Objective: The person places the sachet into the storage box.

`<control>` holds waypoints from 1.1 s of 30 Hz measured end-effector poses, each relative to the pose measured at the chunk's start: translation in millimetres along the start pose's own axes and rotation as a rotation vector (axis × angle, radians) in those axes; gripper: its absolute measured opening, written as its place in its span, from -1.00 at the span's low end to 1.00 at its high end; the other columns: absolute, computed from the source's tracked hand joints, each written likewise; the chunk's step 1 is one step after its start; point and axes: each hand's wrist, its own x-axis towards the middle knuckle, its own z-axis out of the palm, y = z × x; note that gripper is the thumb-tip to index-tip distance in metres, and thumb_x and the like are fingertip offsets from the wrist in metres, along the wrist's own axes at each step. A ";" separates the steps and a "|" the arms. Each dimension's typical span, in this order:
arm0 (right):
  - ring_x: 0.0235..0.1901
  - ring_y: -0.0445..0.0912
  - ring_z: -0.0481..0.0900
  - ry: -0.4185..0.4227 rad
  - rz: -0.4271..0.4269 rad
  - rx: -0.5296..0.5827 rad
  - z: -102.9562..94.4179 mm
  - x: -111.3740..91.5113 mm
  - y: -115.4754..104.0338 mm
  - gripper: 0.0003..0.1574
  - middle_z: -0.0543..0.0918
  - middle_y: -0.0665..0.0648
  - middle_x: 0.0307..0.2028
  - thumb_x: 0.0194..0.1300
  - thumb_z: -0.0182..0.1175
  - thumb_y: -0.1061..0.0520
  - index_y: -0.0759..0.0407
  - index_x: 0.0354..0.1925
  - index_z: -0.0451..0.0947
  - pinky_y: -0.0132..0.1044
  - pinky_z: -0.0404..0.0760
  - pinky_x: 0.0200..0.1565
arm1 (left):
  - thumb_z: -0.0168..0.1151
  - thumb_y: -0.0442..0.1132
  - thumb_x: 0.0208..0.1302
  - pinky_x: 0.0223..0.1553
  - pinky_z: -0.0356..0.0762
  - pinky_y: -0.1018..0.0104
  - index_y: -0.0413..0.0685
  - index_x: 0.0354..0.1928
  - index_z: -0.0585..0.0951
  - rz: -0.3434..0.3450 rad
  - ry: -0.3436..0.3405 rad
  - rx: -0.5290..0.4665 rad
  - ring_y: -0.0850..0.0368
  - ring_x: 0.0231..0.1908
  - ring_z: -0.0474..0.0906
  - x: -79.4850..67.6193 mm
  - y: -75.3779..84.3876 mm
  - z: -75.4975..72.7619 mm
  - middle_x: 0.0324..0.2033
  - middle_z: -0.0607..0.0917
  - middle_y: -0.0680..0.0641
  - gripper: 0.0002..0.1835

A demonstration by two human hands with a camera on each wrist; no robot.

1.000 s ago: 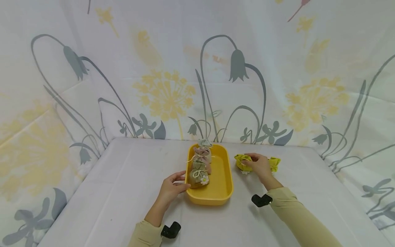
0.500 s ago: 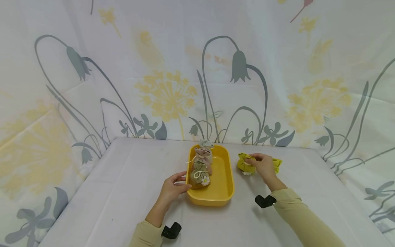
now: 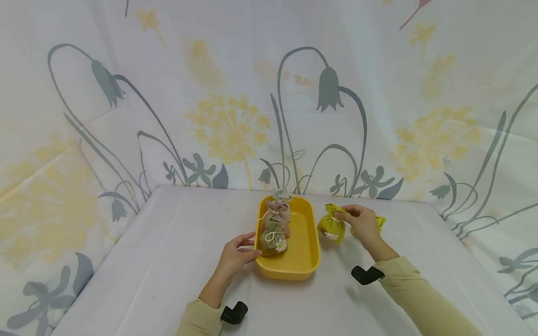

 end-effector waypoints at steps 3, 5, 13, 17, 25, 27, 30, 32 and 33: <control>-0.30 -0.27 0.49 0.001 -0.030 -0.018 -3.3 -0.2 -6.9 -0.53 0.67 0.16 -0.23 0.16 0.31 0.05 0.38 -0.08 0.58 -0.51 0.48 -0.26 | 0.39 -0.31 0.04 -0.24 0.61 0.27 -0.20 0.19 0.45 -0.001 -0.004 -0.001 0.11 -0.25 0.55 0.2 0.1 0.4 -0.11 0.52 -0.16 -0.39; -0.30 -0.28 0.49 -0.001 -0.042 -0.036 -5.2 0.2 -11.5 -0.54 0.66 0.17 -0.21 0.17 0.30 0.05 0.37 -0.08 0.59 -0.53 0.48 -0.26 | 0.39 -0.32 0.04 -0.24 0.61 0.27 -0.20 0.19 0.45 -0.003 -0.006 -0.004 0.11 -0.25 0.55 0.1 -0.1 0.6 -0.11 0.52 -0.16 -0.38; -0.26 -0.15 0.50 -0.027 -0.099 -0.073 -9.2 7.5 -28.2 -0.54 0.65 0.20 -0.19 0.19 0.28 0.01 0.33 -0.08 0.59 -0.44 0.50 -0.22 | 0.39 -0.32 0.05 -0.24 0.62 0.27 -0.20 0.19 0.46 0.005 0.001 -0.002 0.11 -0.26 0.54 0.6 -0.3 0.9 -0.12 0.51 -0.16 -0.40; -0.23 -0.10 0.49 -0.038 -0.082 -0.077 -9.6 10.6 -33.8 -0.54 0.64 0.18 -0.18 0.20 0.27 -0.03 0.29 -0.06 0.59 -0.35 0.51 -0.17 | 0.38 -0.33 0.05 -0.24 0.62 0.27 -0.20 0.19 0.46 0.005 0.002 -0.008 0.10 -0.26 0.55 1.1 -0.5 0.6 -0.12 0.51 -0.16 -0.40; -0.21 -0.10 0.46 -0.058 -0.059 -0.053 -5.7 13.4 -46.6 -0.51 0.62 0.15 -0.17 0.17 0.29 -0.04 0.29 -0.05 0.58 -0.32 0.50 -0.14 | 0.38 -0.33 0.05 -0.24 0.62 0.27 -0.19 0.18 0.47 0.004 0.007 -0.006 0.10 -0.26 0.55 0.9 -0.4 0.3 -0.13 0.52 -0.15 -0.41; -0.21 -0.10 0.46 -0.068 -0.064 -0.034 -3.8 14.3 -49.5 -0.51 0.62 0.15 -0.18 0.17 0.29 -0.02 0.30 -0.05 0.58 -0.27 0.50 -0.11 | 0.38 -0.34 0.05 -0.24 0.62 0.27 -0.19 0.18 0.47 0.005 0.007 -0.006 0.10 -0.27 0.55 0.8 -0.6 0.3 -0.13 0.52 -0.15 -0.41; -0.21 -0.10 0.47 -0.088 -0.077 -0.004 -0.1 16.1 -53.3 -0.54 0.61 0.16 -0.19 0.18 0.29 0.01 0.31 -0.06 0.58 -0.24 0.51 -0.07 | 0.38 -0.34 0.05 -0.24 0.62 0.27 -0.19 0.18 0.47 0.008 0.006 -0.005 0.10 -0.27 0.55 1.1 -1.3 0.4 -0.13 0.51 -0.15 -0.41; -0.22 -0.10 0.49 -0.106 -0.090 0.018 3.4 17.5 -55.2 -0.57 0.61 0.18 -0.20 0.19 0.28 0.05 0.33 -0.07 0.58 -0.27 0.51 -0.06 | 0.38 -0.34 0.05 -0.24 0.62 0.27 -0.19 0.18 0.47 0.008 0.007 -0.003 0.11 -0.27 0.55 1.4 -1.7 0.5 -0.13 0.52 -0.15 -0.41; -0.23 -0.10 0.49 -0.115 -0.094 0.027 5.4 18.3 -55.8 -0.58 0.61 0.17 -0.20 0.20 0.28 0.07 0.34 -0.07 0.58 -0.28 0.52 -0.07 | 0.38 -0.34 0.05 -0.24 0.62 0.27 -0.20 0.18 0.47 0.010 0.006 -0.004 0.10 -0.27 0.55 1.6 -1.9 0.5 -0.13 0.51 -0.15 -0.41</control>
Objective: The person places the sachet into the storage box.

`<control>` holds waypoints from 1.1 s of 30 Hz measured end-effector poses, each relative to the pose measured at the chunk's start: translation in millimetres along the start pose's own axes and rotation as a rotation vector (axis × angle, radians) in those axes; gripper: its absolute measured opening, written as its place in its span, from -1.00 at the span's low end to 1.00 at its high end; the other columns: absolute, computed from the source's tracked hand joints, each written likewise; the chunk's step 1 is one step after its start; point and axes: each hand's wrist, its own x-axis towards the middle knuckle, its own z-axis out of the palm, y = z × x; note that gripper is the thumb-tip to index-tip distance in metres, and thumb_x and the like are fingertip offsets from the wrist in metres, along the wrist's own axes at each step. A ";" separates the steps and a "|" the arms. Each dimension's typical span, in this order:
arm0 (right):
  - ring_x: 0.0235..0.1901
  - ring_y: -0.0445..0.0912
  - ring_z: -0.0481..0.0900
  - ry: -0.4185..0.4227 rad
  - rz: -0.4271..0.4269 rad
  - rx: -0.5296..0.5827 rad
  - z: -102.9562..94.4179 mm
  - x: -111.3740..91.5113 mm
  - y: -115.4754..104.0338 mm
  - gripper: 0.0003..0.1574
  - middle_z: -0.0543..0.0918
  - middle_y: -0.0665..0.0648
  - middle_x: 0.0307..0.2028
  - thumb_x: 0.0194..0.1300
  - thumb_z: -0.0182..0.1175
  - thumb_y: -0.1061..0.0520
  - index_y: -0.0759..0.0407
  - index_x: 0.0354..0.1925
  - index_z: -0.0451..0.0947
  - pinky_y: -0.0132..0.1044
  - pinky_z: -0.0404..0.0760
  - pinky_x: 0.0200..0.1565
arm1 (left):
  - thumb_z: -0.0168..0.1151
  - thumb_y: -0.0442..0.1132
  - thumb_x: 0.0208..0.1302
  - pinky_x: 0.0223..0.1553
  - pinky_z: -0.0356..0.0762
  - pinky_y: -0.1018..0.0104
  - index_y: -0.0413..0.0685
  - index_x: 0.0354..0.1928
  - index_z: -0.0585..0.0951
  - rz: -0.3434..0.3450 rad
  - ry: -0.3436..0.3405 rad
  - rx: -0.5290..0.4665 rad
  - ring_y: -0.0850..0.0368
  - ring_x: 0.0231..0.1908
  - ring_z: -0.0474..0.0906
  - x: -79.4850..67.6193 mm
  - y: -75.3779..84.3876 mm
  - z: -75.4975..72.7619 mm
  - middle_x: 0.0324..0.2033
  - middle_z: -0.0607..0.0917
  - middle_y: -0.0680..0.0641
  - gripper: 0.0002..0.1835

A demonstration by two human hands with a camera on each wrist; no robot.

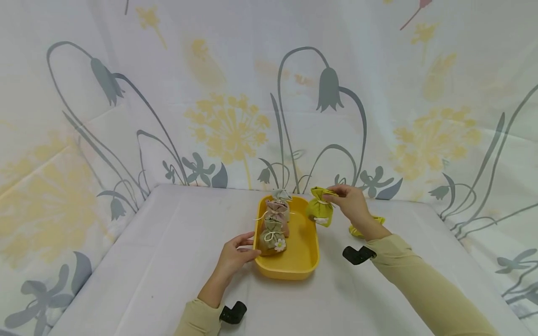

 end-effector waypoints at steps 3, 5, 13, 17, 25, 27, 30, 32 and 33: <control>-0.25 -0.11 0.51 -0.017 -0.014 0.013 6.4 2.9 -1.2 -0.62 0.62 0.17 -0.22 0.20 0.28 0.11 0.35 -0.10 0.58 -0.32 0.53 -0.08 | 0.38 -0.33 0.05 -0.25 0.61 0.28 -0.20 0.18 0.47 -0.001 -0.002 -0.002 0.11 -0.27 0.54 0.3 -0.2 0.4 -0.13 0.51 -0.15 -0.41; -0.24 -0.10 0.53 -0.028 -0.019 0.026 11.0 5.3 -1.8 -0.64 0.63 0.18 -0.21 0.19 0.28 0.14 0.36 -0.10 0.59 -0.29 0.53 -0.06 | 0.38 -0.33 0.05 -0.25 0.61 0.28 -0.20 0.18 0.47 -0.001 -0.001 -0.002 0.11 -0.28 0.54 0.4 0.1 0.2 -0.13 0.51 -0.15 -0.41; -0.16 0.01 0.52 -0.046 0.011 0.051 28.9 14.0 -4.9 -0.65 0.62 0.23 -0.17 0.21 0.26 0.18 0.38 -0.08 0.58 -0.13 0.50 0.03 | 0.38 -0.33 0.05 -0.26 0.61 0.28 -0.19 0.19 0.47 -0.005 -0.004 0.003 0.11 -0.29 0.54 0.0 1.0 -0.2 -0.13 0.52 -0.15 -0.41; -0.11 0.05 0.51 -0.060 0.024 0.056 34.7 18.9 -7.1 -0.64 0.60 0.25 -0.14 0.22 0.25 0.18 0.38 -0.07 0.56 -0.08 0.46 0.08 | 0.38 -0.32 0.05 -0.26 0.61 0.28 -0.18 0.19 0.47 -0.008 -0.002 0.009 0.12 -0.28 0.55 -0.1 1.2 0.0 -0.13 0.52 -0.15 -0.40; -0.13 0.06 0.55 -0.135 -0.009 0.037 42.2 23.4 -2.5 -0.74 0.65 0.23 -0.20 0.21 0.22 0.29 0.42 -0.13 0.57 -0.09 0.50 0.02 | 0.39 -0.31 0.04 -0.25 0.61 0.28 -0.17 0.19 0.47 -0.017 -0.004 0.017 0.11 -0.27 0.55 -0.8 2.0 0.6 -0.12 0.52 -0.15 -0.39; -0.14 0.05 0.55 -0.143 -0.016 0.024 43.4 24.5 -1.0 -0.75 0.65 0.22 -0.21 0.20 0.23 0.30 0.41 -0.14 0.58 -0.11 0.52 -0.01 | 0.39 -0.31 0.04 -0.26 0.61 0.28 -0.18 0.19 0.46 -0.018 -0.002 0.017 0.11 -0.28 0.55 -0.7 1.9 0.5 -0.12 0.52 -0.15 -0.39; -0.16 0.04 0.56 -0.141 -0.030 0.001 44.2 27.4 1.3 -0.75 0.65 0.22 -0.20 0.20 0.23 0.29 0.41 -0.14 0.58 -0.12 0.53 -0.03 | 0.39 -0.31 0.03 -0.26 0.61 0.28 -0.18 0.19 0.47 -0.015 -0.001 0.014 0.11 -0.27 0.55 -0.5 1.6 0.0 -0.12 0.53 -0.15 -0.39; -0.16 0.05 0.55 -0.144 -0.042 -0.012 44.0 30.2 3.6 -0.74 0.64 0.25 -0.19 0.22 0.21 0.30 0.43 -0.12 0.57 -0.12 0.53 -0.02 | 0.40 -0.31 0.03 -0.26 0.61 0.28 -0.18 0.19 0.47 -0.014 -0.001 0.014 0.11 -0.27 0.55 -0.1 1.3 -0.2 -0.12 0.53 -0.15 -0.40; -0.16 0.06 0.55 -0.148 -0.047 -0.018 43.8 31.3 4.5 -0.73 0.64 0.26 -0.19 0.22 0.20 0.30 0.44 -0.11 0.56 -0.11 0.53 -0.02 | 0.40 -0.31 0.03 -0.26 0.61 0.28 -0.17 0.18 0.47 -0.013 -0.001 0.015 0.11 -0.27 0.55 0.1 1.1 -0.3 -0.12 0.53 -0.15 -0.40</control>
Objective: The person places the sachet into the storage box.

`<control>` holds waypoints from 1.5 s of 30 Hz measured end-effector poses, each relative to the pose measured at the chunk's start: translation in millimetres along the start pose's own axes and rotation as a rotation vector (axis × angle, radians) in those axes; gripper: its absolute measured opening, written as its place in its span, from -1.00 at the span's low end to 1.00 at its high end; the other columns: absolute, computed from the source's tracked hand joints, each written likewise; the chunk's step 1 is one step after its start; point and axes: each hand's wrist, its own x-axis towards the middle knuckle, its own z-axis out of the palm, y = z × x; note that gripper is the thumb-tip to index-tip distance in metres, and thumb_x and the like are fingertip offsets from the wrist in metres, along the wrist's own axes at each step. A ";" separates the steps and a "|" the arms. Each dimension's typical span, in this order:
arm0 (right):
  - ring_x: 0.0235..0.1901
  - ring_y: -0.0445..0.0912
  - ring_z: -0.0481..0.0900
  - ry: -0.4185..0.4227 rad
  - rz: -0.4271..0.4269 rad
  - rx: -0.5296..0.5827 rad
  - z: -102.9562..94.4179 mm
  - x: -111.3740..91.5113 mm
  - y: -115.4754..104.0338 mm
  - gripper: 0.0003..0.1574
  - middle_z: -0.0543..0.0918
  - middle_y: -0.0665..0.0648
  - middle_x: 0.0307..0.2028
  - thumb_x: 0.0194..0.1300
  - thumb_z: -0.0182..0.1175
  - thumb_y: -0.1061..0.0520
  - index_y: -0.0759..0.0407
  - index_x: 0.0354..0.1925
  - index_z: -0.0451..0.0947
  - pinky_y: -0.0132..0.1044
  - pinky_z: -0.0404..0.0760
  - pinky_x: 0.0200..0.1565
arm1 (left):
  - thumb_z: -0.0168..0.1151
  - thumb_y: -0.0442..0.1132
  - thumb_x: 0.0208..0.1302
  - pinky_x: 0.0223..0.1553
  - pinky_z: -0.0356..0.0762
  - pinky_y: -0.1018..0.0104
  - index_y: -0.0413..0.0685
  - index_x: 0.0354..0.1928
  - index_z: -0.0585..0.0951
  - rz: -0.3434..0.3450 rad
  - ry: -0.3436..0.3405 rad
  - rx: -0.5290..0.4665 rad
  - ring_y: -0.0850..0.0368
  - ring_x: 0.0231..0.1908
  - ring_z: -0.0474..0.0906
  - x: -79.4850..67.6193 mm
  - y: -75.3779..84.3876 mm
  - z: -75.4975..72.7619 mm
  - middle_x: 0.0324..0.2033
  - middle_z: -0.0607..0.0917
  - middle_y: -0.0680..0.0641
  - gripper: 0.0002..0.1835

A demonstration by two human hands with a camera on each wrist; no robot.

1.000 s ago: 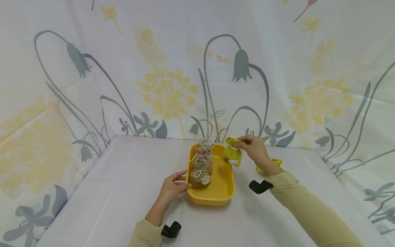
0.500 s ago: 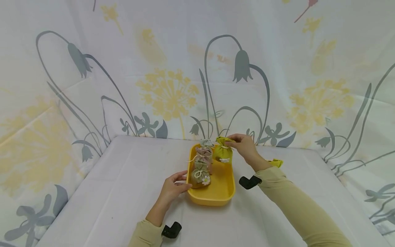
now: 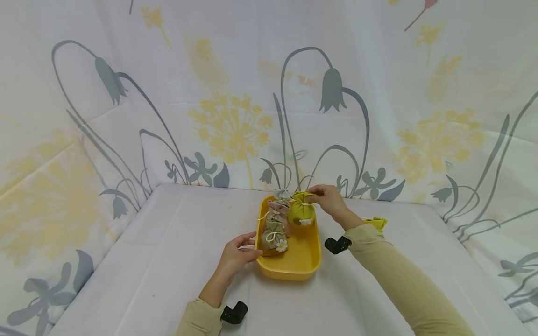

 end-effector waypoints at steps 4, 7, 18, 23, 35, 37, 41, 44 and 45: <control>-0.17 0.08 0.54 -0.026 -0.002 -0.009 -0.1 2.5 6.4 -0.73 0.63 0.28 -0.21 0.21 0.23 0.28 0.42 -0.12 0.58 -0.07 0.52 -0.03 | 0.40 -0.31 0.03 -0.25 0.61 0.27 -0.17 0.18 0.48 0.000 -0.001 0.001 0.11 -0.27 0.55 0.6 -0.3 0.3 -0.13 0.53 -0.15 -0.40; -0.23 0.04 0.55 -0.033 -0.029 -0.021 1.0 1.7 12.1 -0.77 0.65 0.20 -0.28 0.18 0.27 0.21 0.32 -0.19 0.63 -0.11 0.55 -0.11 | 0.40 -0.31 0.03 -0.25 0.61 0.27 -0.17 0.18 0.48 -0.001 -0.001 0.000 0.11 -0.27 0.55 0.8 -0.4 0.6 -0.13 0.53 -0.15 -0.40; -0.18 0.07 0.53 -0.022 0.046 -0.052 9.4 2.7 22.1 -0.74 0.64 0.24 -0.23 0.21 0.22 0.28 0.41 -0.13 0.59 -0.07 0.52 -0.06 | 0.40 -0.31 0.03 -0.25 0.61 0.28 -0.17 0.18 0.48 -0.002 0.004 0.002 0.11 -0.27 0.54 0.8 -0.8 0.3 -0.12 0.53 -0.14 -0.40; -0.15 0.08 0.53 -0.021 0.058 -0.039 9.7 1.7 24.7 -0.71 0.64 0.24 -0.20 0.20 0.24 0.26 0.40 -0.10 0.59 -0.08 0.51 -0.06 | 0.40 -0.32 0.03 -0.26 0.62 0.27 -0.18 0.19 0.47 0.000 0.005 -0.004 0.11 -0.27 0.54 0.6 -1.0 0.4 -0.13 0.52 -0.15 -0.39; 0.04 0.14 0.48 -0.020 0.079 -0.028 -1.0 -10.6 29.0 -0.50 0.57 0.29 0.00 0.16 0.29 0.21 0.35 0.07 0.51 -0.01 0.45 0.08 | 0.39 -0.32 0.04 -0.27 0.61 0.28 -0.18 0.18 0.47 0.014 0.007 -0.008 0.11 -0.28 0.54 -0.3 -1.3 0.4 -0.13 0.53 -0.15 -0.40; 0.02 0.14 0.50 -0.019 0.071 -0.013 -2.7 -13.9 29.5 -0.49 0.57 0.30 0.00 0.16 0.30 0.21 0.37 0.08 0.49 -0.03 0.47 0.07 | 0.39 -0.32 0.04 -0.27 0.61 0.28 -0.18 0.18 0.47 0.015 0.007 -0.010 0.11 -0.28 0.54 -0.3 -1.5 0.5 -0.13 0.53 -0.15 -0.40; -0.01 0.13 0.53 -0.012 0.065 0.021 -6.9 -21.9 33.2 -0.47 0.57 0.32 -0.01 0.16 0.29 0.23 0.40 0.09 0.47 -0.07 0.51 0.03 | 0.39 -0.31 0.04 -0.27 0.62 0.27 -0.19 0.18 0.47 0.014 0.007 -0.012 0.12 -0.29 0.54 -0.3 -1.7 0.5 -0.14 0.53 -0.15 -0.40; -0.02 0.12 0.54 0.000 0.081 0.053 -10.8 -27.7 38.8 -0.47 0.57 0.33 -0.01 0.17 0.28 0.25 0.42 0.10 0.46 -0.08 0.51 0.03 | 0.39 -0.31 0.04 -0.27 0.62 0.27 -0.19 0.18 0.47 0.011 0.006 -0.013 0.11 -0.29 0.54 -0.7 -1.6 0.8 -0.14 0.52 -0.15 -0.40; -0.02 0.11 0.55 0.004 0.088 0.062 -12.1 -29.8 40.5 -0.48 0.57 0.33 -0.02 0.17 0.27 0.26 0.41 0.10 0.46 -0.08 0.50 0.04 | 0.39 -0.31 0.04 -0.27 0.62 0.28 -0.19 0.18 0.47 0.011 0.004 -0.012 0.11 -0.29 0.54 -0.9 -1.6 0.9 -0.13 0.52 -0.15 -0.40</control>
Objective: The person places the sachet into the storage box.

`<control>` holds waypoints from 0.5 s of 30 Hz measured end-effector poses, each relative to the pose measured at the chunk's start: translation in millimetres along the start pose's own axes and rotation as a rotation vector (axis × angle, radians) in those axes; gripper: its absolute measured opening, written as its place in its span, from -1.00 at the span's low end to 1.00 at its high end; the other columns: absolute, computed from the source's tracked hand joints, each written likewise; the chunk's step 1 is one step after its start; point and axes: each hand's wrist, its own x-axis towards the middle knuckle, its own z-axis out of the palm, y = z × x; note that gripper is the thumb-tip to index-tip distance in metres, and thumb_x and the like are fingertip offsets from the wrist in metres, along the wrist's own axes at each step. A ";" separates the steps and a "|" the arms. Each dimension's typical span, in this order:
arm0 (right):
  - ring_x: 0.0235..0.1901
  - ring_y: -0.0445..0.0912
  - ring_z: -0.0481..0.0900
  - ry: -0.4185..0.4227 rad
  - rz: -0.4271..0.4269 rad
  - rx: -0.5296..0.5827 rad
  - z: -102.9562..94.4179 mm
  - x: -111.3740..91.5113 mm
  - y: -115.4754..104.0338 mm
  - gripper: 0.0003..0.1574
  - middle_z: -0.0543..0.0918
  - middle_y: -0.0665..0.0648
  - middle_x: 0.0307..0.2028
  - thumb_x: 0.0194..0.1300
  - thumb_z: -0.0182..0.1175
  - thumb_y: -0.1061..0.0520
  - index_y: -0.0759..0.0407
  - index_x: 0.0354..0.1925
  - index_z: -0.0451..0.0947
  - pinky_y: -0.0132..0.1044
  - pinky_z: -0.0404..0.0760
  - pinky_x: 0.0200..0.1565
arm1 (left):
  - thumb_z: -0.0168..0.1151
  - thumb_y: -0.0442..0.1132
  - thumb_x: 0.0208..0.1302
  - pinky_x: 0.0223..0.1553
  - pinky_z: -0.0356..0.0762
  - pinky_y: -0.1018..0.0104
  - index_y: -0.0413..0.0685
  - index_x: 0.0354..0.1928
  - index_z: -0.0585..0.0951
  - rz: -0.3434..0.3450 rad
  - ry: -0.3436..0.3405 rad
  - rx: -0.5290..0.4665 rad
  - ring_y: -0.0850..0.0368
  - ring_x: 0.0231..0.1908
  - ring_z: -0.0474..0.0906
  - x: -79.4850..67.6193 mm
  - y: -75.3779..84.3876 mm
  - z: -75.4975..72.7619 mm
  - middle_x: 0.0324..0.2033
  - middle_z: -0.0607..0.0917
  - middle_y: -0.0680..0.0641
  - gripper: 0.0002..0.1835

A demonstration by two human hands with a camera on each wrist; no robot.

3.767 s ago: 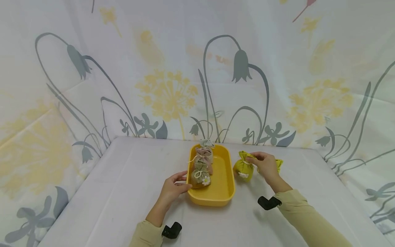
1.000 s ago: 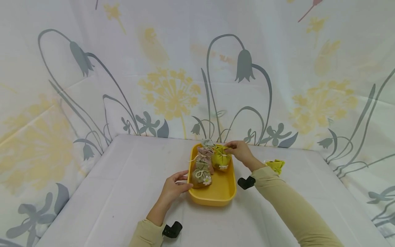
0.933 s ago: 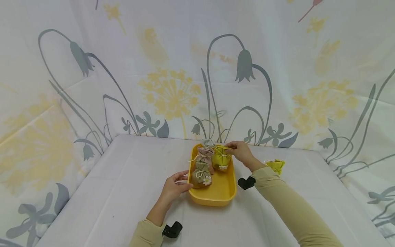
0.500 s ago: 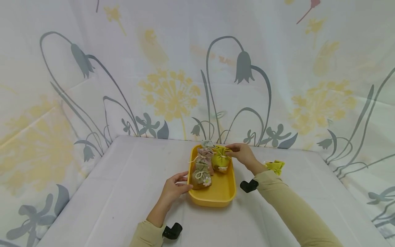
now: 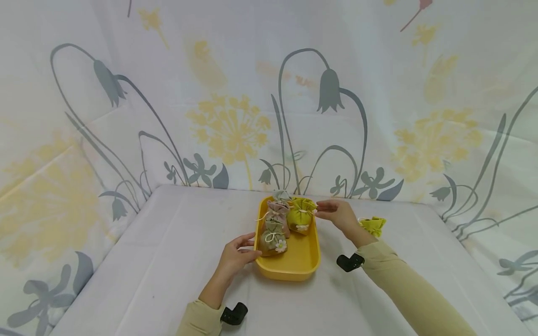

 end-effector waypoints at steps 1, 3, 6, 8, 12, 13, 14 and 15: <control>-0.02 0.11 0.55 0.003 0.003 0.011 -1.3 -1.8 1.5 -0.48 0.57 0.33 -0.02 0.18 0.27 0.26 0.42 0.10 0.46 -0.08 0.50 0.04 | 0.39 -0.31 0.04 -0.27 0.61 0.28 -0.19 0.19 0.47 -0.001 -0.002 0.001 0.12 -0.29 0.53 -0.2 0.1 0.0 -0.14 0.52 -0.15 -0.40; -0.03 0.09 0.56 0.007 0.009 0.021 -3.6 -5.8 4.5 -0.47 0.57 0.33 -0.02 0.18 0.27 0.23 0.42 0.10 0.46 -0.08 0.49 0.05 | 0.39 -0.31 0.04 -0.27 0.61 0.29 -0.19 0.19 0.47 -0.002 -0.004 0.001 0.12 -0.30 0.53 -0.4 0.0 0.1 -0.14 0.52 -0.14 -0.40; -0.05 0.06 0.57 0.021 0.019 0.037 -7.0 -13.2 7.9 -0.44 0.59 0.32 -0.03 0.15 0.30 0.18 0.40 0.09 0.47 -0.08 0.49 0.05 | 0.38 -0.32 0.05 -0.26 0.62 0.29 -0.19 0.19 0.47 -0.001 -0.007 0.002 0.12 -0.30 0.54 -0.5 -0.5 0.2 -0.14 0.52 -0.14 -0.40; -0.07 0.03 0.58 0.027 0.023 0.043 -9.5 -18.6 10.0 -0.41 0.59 0.31 -0.03 0.14 0.32 0.13 0.38 0.10 0.47 -0.08 0.49 0.05 | 0.38 -0.32 0.05 -0.26 0.62 0.29 -0.20 0.19 0.46 -0.001 -0.008 0.001 0.12 -0.30 0.54 -0.4 -0.3 0.2 -0.14 0.51 -0.15 -0.40; -0.10 -0.04 0.60 0.035 0.035 0.059 -14.9 -30.3 13.1 -0.40 0.58 0.32 -0.02 0.12 0.34 0.11 0.36 0.10 0.48 -0.10 0.48 0.06 | 0.38 -0.32 0.05 -0.26 0.61 0.29 -0.20 0.19 0.47 -0.001 -0.005 0.002 0.11 -0.29 0.53 -0.5 0.8 0.4 -0.14 0.52 -0.15 -0.40; -0.11 -0.06 0.60 0.037 0.035 0.062 -16.4 -33.1 14.2 -0.40 0.58 0.32 -0.02 0.12 0.34 0.11 0.36 0.09 0.48 -0.12 0.49 0.06 | 0.38 -0.32 0.05 -0.27 0.62 0.29 -0.20 0.19 0.46 0.000 -0.005 0.001 0.11 -0.29 0.53 -0.5 1.1 0.4 -0.14 0.52 -0.15 -0.40; -0.12 -0.08 0.61 0.034 0.032 0.065 -18.1 -36.2 15.3 -0.40 0.57 0.33 -0.02 0.13 0.33 0.12 0.37 0.10 0.47 -0.14 0.49 0.05 | 0.38 -0.32 0.05 -0.27 0.62 0.28 -0.20 0.18 0.47 0.000 -0.003 0.001 0.11 -0.29 0.53 -0.6 1.3 0.4 -0.14 0.52 -0.15 -0.40; -0.13 -0.10 0.61 0.040 0.036 0.070 -19.6 -39.1 16.7 -0.41 0.57 0.34 -0.02 0.13 0.33 0.13 0.37 0.09 0.48 -0.17 0.50 0.04 | 0.38 -0.32 0.05 -0.27 0.62 0.28 -0.20 0.18 0.46 0.000 -0.003 0.001 0.11 -0.29 0.53 -0.6 1.4 0.4 -0.14 0.52 -0.15 -0.40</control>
